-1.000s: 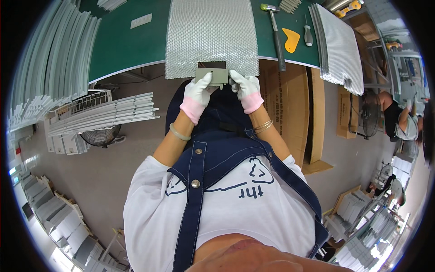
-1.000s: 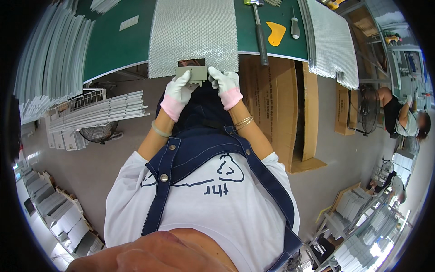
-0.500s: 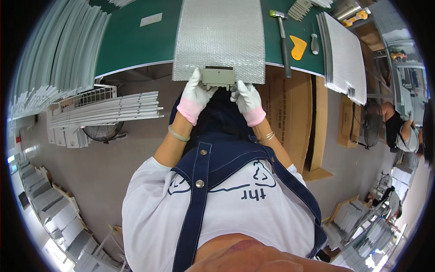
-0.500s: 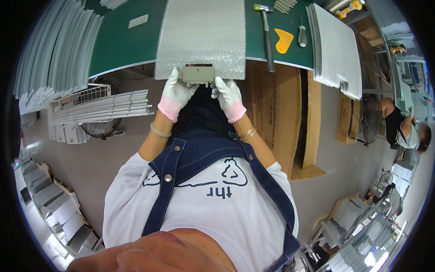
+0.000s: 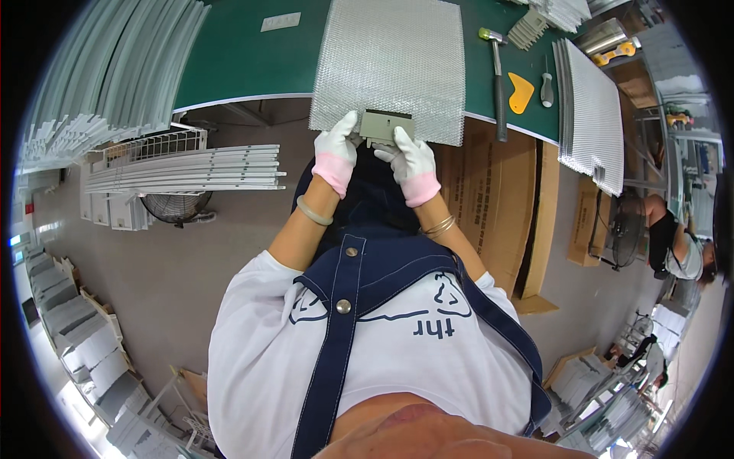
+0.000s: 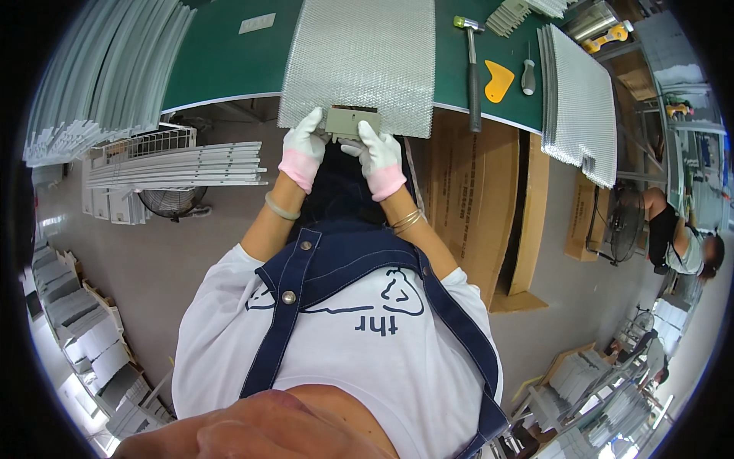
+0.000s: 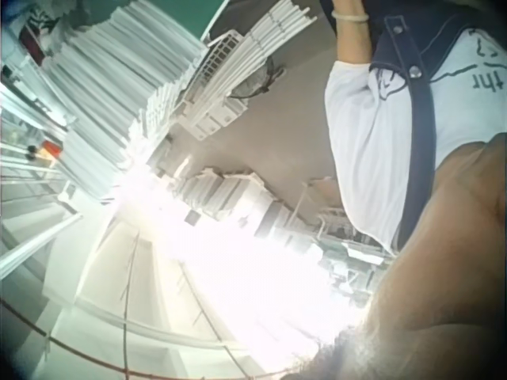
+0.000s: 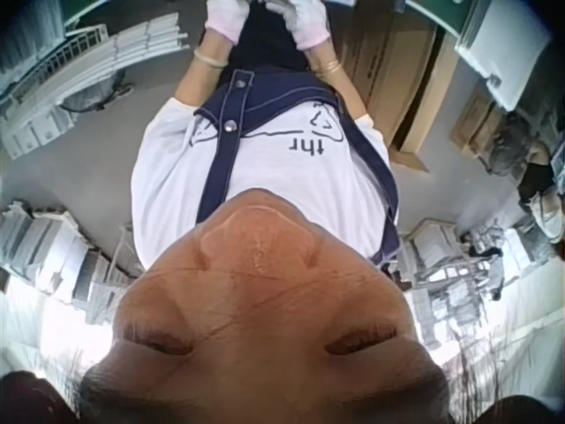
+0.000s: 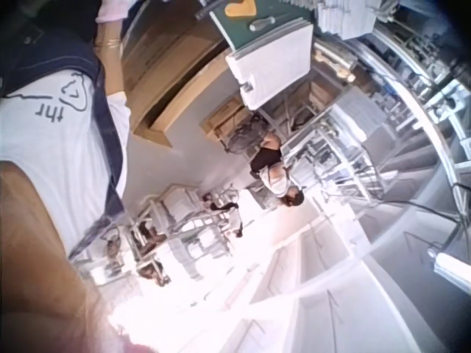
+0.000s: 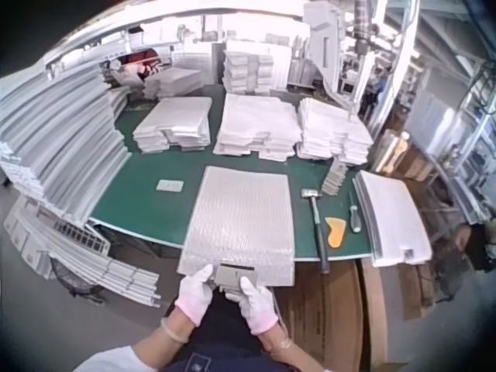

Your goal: Assembling metal mesh air filters by attaching frames and components using manual and power tools.

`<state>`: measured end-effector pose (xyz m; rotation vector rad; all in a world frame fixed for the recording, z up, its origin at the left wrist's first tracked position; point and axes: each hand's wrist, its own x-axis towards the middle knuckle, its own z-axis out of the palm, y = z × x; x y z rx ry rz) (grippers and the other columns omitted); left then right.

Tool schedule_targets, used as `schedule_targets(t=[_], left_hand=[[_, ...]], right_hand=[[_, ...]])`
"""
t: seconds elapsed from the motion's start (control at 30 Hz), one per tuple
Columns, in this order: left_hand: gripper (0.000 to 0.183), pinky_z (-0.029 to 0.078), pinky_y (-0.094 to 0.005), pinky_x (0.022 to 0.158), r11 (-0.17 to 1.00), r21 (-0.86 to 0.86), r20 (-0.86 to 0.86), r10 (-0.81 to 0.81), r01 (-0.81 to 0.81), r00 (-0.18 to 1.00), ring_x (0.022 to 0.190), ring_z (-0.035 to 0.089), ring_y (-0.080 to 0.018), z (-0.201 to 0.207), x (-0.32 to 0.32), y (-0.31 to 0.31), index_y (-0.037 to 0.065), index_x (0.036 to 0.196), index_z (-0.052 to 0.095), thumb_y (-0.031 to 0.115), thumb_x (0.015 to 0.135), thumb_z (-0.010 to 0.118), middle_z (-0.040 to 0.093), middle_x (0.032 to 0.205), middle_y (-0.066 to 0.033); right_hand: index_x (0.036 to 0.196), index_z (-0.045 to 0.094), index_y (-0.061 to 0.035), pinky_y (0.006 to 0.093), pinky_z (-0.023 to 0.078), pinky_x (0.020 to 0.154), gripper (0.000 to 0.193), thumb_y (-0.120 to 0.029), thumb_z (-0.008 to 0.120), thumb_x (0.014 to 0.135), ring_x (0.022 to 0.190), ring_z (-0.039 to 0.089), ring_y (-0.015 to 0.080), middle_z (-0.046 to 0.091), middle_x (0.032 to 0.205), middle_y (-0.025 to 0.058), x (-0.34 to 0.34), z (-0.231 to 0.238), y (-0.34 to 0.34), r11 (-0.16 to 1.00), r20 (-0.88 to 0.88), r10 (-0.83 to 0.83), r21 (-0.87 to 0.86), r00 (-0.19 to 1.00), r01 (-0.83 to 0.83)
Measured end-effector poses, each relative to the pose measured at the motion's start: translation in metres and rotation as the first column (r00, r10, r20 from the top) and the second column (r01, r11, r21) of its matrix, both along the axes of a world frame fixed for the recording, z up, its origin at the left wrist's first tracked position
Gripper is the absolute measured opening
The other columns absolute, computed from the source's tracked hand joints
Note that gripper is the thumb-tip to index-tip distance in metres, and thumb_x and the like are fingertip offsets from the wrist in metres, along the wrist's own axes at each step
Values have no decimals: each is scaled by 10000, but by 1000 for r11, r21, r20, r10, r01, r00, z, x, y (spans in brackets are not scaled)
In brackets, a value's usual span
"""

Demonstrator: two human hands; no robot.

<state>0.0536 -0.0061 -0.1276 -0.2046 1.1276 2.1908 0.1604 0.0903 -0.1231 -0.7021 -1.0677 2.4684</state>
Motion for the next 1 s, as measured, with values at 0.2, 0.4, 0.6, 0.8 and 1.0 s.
schedule_targets(t=[0.2, 0.4, 0.6, 0.8, 1.0], left_hand=[[296, 410, -361, 889, 974, 145, 58, -185, 175, 981, 945, 531, -152, 8, 18, -5, 50, 1068, 543, 261, 873, 611, 569, 1015, -27], [266, 477, -314, 767, 984, 65, 15, -166, 165, 986, 844, 600, -158, 1, 31, 23, 32, 1037, 582, 166, 822, 664, 618, 962, -44], [245, 482, -346, 804, 988, 73, 136, -147, 138, 980, 869, 610, -210, -4, 30, 26, 10, 1052, 559, 126, 845, 619, 623, 969, -93], [214, 482, -351, 814, 993, -17, -27, -121, 121, 992, 846, 614, -231, 6, 32, 26, 2, 1014, 571, 92, 828, 627, 629, 929, -97], [225, 471, -358, 831, 989, 115, 148, -107, 90, 983, 889, 599, -215, -7, 28, 28, 8, 1034, 561, 90, 833, 620, 613, 963, -98]], right_hand=[[1145, 495, 22, 392, 494, 778, 519, -423, 548, 883, 999, 552, 262, 535, 1156, 166, 19, 8, 18, 1000, 116, -24, -4, 993, 25], [808, 614, -10, 242, 473, 501, 269, -273, 638, 857, 556, 557, 113, 618, 710, 62, 14, -1, 22, 944, 184, -308, 180, 933, 276], [772, 635, -2, 224, 443, 481, 254, -245, 662, 843, 550, 563, 113, 623, 691, 78, 24, 1, 27, 963, 285, -214, 221, 934, 153], [760, 637, 8, 225, 436, 485, 228, -205, 681, 827, 537, 567, 126, 634, 694, 101, 25, -3, 28, 972, 317, -202, 177, 927, 152], [775, 636, 21, 243, 444, 487, 208, -176, 677, 829, 540, 572, 139, 635, 702, 112, 25, -3, 23, 976, 200, -205, 112, 958, 186]])
